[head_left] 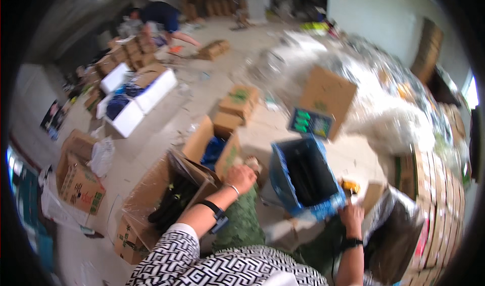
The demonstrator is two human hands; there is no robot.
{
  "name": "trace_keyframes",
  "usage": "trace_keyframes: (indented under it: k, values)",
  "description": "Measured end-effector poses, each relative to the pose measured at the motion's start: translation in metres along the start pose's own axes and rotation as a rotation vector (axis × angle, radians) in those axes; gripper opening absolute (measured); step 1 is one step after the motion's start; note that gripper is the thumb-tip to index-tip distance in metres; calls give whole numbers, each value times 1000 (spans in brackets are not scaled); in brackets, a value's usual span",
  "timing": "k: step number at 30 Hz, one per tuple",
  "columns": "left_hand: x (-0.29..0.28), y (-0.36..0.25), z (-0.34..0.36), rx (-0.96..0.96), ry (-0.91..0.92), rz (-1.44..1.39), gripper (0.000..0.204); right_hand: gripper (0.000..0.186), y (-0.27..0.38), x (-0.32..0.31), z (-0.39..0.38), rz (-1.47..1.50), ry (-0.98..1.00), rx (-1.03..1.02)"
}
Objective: Sorting eggplants from a large container into a plastic-lined box on a scale, then sealing the box with tape.
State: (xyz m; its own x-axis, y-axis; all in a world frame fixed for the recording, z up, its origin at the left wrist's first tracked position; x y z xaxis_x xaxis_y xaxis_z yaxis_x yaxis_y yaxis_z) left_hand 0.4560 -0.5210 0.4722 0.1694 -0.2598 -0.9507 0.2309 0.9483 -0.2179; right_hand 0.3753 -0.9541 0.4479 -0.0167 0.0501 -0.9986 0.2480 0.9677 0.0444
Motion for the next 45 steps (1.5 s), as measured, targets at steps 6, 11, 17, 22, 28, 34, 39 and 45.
trace_keyframes:
  k: [6,11,17,22,28,34,39,45]
  values:
    - [-23,16,-34,-117,63,17,23,47,79,3,-39,36,-85,-594]
    - [-20,16,-31,-82,24,-40,23,44,105,175,-128,251,769,-1106]
    - [-12,24,-36,-118,95,47,27,32,138,168,-149,163,740,-828]
    - [-12,25,-34,-60,63,15,29,33,151,113,-164,14,866,-704]
    - [2,35,-36,-4,-28,-45,28,36,184,88,-173,-90,789,-817]
    - [-2,46,-50,-45,85,-105,30,39,240,73,-111,-77,706,-852]
    - [-17,55,-62,-58,12,-144,28,44,223,143,-94,-26,731,-785]
    - [-26,51,-60,81,-168,-125,20,36,228,137,-181,-409,815,-1119]
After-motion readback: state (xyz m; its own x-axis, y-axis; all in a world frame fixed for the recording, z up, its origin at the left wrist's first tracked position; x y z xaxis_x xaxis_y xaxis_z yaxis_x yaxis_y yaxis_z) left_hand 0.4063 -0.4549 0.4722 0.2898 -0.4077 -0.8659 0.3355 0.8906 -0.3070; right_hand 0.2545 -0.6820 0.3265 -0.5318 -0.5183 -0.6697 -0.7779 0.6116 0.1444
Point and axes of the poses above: each hand's wrist, its own z-axis towards the middle knuckle, its own x-axis out of the palm, y = z × x, the point moved 9 cm from there along z, towards the middle knuckle, and after that the axes turned 2 degrees about z, right-handed, at the moved point
